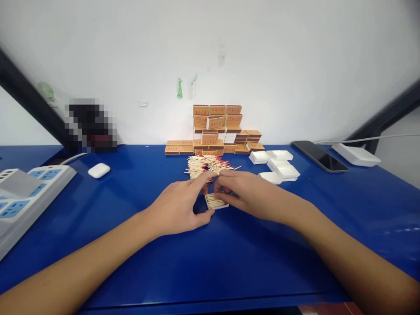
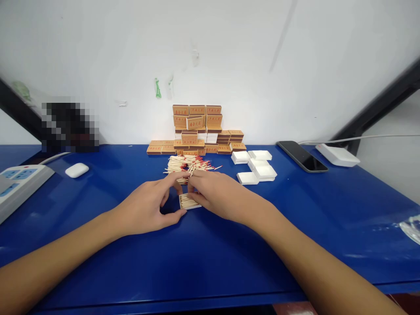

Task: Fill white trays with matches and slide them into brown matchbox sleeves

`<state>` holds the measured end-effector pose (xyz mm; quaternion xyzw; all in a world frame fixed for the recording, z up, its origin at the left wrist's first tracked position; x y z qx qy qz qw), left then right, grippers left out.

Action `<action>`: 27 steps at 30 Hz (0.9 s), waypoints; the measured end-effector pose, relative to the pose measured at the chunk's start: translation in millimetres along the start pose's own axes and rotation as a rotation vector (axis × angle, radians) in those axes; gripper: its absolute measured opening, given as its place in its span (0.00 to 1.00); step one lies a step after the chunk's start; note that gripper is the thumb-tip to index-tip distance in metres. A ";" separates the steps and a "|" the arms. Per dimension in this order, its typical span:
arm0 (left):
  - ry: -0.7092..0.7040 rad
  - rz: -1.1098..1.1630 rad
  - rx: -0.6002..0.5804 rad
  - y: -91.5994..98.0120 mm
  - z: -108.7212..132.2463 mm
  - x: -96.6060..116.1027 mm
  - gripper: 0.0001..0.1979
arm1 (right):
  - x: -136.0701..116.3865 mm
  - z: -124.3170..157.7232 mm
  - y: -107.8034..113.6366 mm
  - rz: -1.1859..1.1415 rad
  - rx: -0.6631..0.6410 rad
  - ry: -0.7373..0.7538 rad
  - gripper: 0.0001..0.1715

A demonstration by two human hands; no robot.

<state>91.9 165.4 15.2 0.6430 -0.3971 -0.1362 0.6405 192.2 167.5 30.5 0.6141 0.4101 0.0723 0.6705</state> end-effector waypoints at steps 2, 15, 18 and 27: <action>-0.005 0.023 -0.001 0.0 -0.1 0.5 0.38 | 5.7 2.8 13.1 0.015 0.051 -0.008 0.07; -0.013 0.047 0.004 -1.5 -0.3 -1.5 0.39 | 49.9 11.5 12.5 -0.028 -0.079 -0.174 0.07; -0.020 0.042 0.007 -1.3 -0.2 -0.5 0.39 | 30.9 8.7 19.1 -0.030 0.014 -0.108 0.09; -0.008 0.035 0.016 -0.7 0.4 -1.3 0.38 | 2.3 7.2 13.4 -0.039 0.066 -0.020 0.07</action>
Point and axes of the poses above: each hand's wrist, its own z-axis away from the middle knuckle, its own y-axis out of the back of the hand, x = y × z, the point moved 10 cm from there along -z, towards the middle knuckle, and after that the axes turned 6 degrees about -z, right-handed, at the moved point
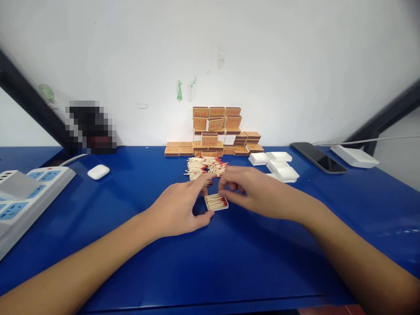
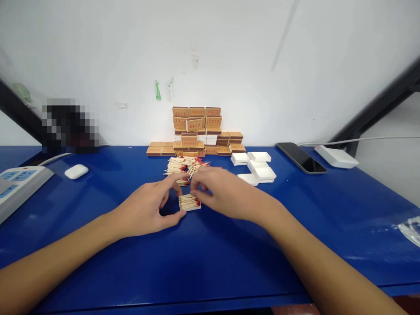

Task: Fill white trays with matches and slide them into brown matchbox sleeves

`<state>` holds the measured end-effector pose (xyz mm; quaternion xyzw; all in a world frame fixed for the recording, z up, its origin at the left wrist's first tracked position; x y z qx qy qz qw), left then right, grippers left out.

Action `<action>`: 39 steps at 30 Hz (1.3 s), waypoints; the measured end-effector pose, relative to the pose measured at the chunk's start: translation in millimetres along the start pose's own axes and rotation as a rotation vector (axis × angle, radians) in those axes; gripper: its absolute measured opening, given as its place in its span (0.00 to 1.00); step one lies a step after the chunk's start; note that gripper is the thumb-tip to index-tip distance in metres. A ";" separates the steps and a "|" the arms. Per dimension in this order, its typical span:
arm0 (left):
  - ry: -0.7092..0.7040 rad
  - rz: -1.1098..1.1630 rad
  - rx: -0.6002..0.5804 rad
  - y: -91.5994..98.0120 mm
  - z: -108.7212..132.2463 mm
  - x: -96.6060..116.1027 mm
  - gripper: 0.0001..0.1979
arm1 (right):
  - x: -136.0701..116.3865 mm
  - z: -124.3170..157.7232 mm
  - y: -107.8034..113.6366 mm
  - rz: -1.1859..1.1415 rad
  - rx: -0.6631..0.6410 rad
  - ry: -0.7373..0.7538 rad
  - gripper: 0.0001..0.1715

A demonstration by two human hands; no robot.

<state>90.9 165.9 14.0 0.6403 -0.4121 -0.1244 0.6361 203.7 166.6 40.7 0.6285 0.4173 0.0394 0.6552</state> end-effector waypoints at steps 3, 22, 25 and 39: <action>-0.009 0.015 -0.003 -0.5 -0.2 0.3 0.39 | 18.5 -1.6 22.0 0.105 0.162 -0.023 0.06; -0.276 0.044 -0.036 -14.3 14.2 45.3 0.09 | 12.7 -40.6 -27.8 0.004 0.070 0.016 0.05; -0.268 0.041 -0.027 -11.3 11.5 41.7 0.09 | 20.5 -33.4 -23.2 0.018 0.036 -0.050 0.07; -0.173 -0.001 -0.023 -1.7 4.6 21.5 0.15 | 55.7 -7.6 1.4 0.061 -0.042 -0.168 0.12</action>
Point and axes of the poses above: each hand's wrist, its own z-axis away from the middle knuckle, its own y-axis out of the back of the hand, x = y × z, the point moved 10 cm from there along -z, towards the middle knuckle, and after that the axes turned 6 degrees about -z, right-handed, at the moved point
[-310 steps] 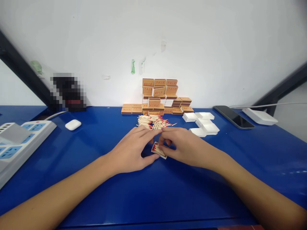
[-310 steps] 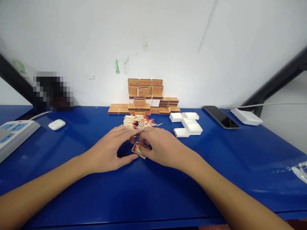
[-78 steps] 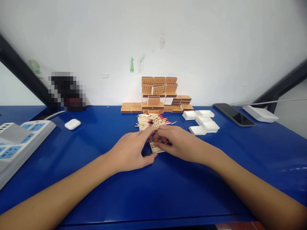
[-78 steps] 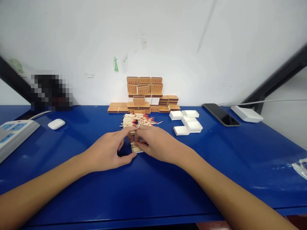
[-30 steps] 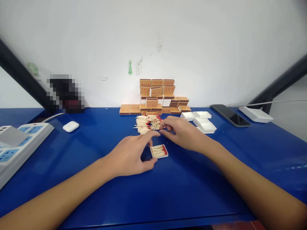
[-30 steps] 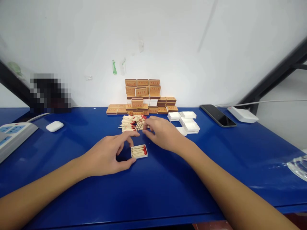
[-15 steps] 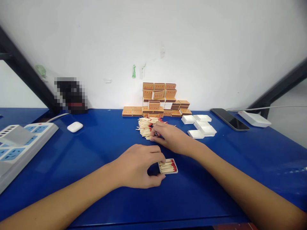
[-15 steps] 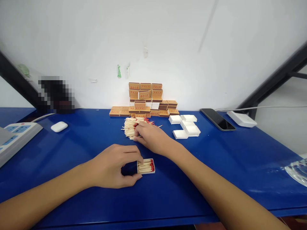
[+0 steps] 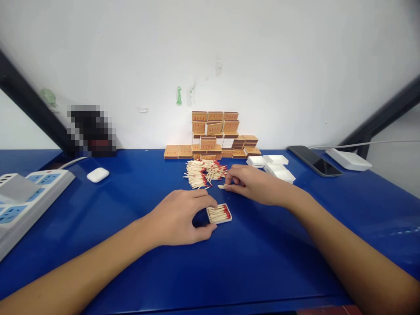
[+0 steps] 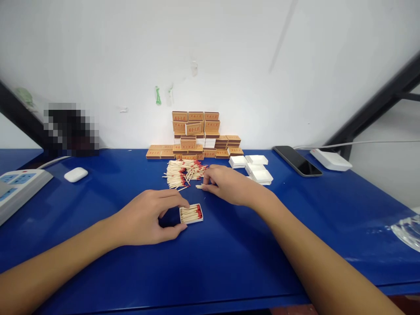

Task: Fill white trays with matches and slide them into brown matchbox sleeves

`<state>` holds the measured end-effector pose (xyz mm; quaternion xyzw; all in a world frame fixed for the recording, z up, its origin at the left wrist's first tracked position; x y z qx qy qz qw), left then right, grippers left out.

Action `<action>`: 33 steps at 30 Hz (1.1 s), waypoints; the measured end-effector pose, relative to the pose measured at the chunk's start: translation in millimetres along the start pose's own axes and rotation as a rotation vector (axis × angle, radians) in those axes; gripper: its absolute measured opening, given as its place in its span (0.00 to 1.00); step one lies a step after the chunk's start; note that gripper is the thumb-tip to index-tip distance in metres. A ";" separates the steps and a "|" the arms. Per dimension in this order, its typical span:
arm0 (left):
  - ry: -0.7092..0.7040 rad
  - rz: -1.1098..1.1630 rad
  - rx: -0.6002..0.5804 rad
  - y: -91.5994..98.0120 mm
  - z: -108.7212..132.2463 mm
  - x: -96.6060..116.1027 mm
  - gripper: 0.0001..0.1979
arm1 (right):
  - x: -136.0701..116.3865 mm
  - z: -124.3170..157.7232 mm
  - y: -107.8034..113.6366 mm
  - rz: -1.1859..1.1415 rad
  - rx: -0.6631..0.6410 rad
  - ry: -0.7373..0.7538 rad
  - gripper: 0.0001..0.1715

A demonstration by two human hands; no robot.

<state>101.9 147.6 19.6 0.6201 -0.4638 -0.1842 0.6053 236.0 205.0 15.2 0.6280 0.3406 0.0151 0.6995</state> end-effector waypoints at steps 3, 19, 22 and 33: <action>0.058 -0.017 0.013 1.8 -0.8 -5.9 0.18 | -2.0 0.8 2.5 0.027 0.010 0.011 0.12; 0.228 0.014 0.026 1.5 -1.6 -26.0 0.36 | -58.9 12.5 -16.4 -0.069 -0.049 0.165 0.05; 0.227 0.023 0.027 1.3 -2.0 -26.1 0.36 | -59.2 13.3 -14.9 -0.057 -0.038 0.172 0.03; 0.225 0.004 0.019 0.8 -1.9 -26.7 0.36 | -54.3 12.2 -11.4 -0.023 -0.026 0.158 0.06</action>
Point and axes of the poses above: each hand's wrist, its own z-axis away from the middle knuckle, its own y-axis out of the back of the hand, x = y × z, the point moved 10 cm from there along -z, towards the middle knuckle, and after that the axes turned 6 degrees about -z, right-handed, at the moved point
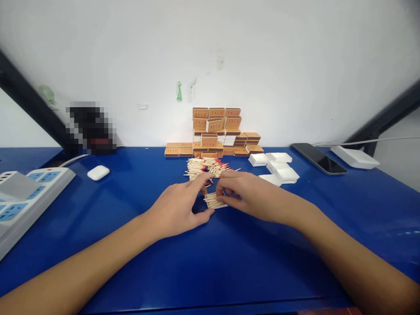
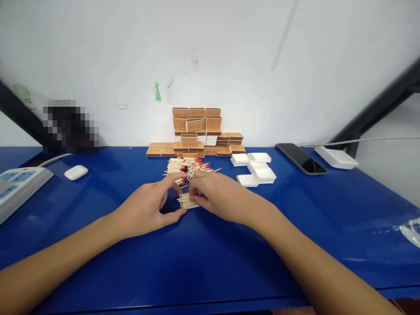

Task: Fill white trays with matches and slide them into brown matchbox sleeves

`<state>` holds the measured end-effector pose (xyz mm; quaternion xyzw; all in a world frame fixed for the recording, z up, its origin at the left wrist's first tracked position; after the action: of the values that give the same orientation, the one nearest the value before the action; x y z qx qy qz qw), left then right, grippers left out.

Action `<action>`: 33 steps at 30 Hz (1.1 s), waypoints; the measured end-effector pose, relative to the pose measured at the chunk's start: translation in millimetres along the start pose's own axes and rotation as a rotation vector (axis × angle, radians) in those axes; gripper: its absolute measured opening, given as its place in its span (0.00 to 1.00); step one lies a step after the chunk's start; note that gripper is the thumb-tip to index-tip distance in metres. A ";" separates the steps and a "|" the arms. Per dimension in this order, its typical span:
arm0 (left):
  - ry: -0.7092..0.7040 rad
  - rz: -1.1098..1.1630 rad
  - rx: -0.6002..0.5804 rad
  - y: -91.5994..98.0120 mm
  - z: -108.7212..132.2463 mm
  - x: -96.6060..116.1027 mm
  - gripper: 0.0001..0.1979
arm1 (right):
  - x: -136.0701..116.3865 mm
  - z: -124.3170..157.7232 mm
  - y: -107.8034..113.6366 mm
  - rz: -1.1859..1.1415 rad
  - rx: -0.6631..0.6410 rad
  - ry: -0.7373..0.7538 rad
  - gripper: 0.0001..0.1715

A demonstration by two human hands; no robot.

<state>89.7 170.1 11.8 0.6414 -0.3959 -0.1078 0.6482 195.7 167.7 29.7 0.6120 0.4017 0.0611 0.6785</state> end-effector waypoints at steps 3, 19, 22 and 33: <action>0.002 -0.001 -0.003 -0.5 0.2 -0.6 0.37 | -0.1 0.5 0.9 -0.003 0.003 0.004 0.06; -0.001 -0.018 -0.004 1.2 0.0 1.4 0.37 | -5.8 -5.1 -6.7 -0.058 0.014 0.042 0.06; -0.002 -0.012 -0.009 0.7 0.0 0.9 0.37 | -4.5 -3.2 -0.9 -0.041 0.032 0.052 0.05; -0.001 -0.004 -0.003 -0.5 0.2 0.1 0.37 | -2.6 2.0 7.8 -0.026 0.021 0.022 0.06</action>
<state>89.8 169.8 11.3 0.6411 -0.3949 -0.1103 0.6488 198.4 166.5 37.6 0.6130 0.4179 0.0547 0.6682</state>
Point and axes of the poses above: each hand's wrist, its own z-axis away from the middle knuckle, its own y-axis out of the back of the hand, x = y × z, the point moved 10 cm from there along -z, towards the middle knuckle, and after that the axes turned 6 degrees about -z, right-handed, at the moved point
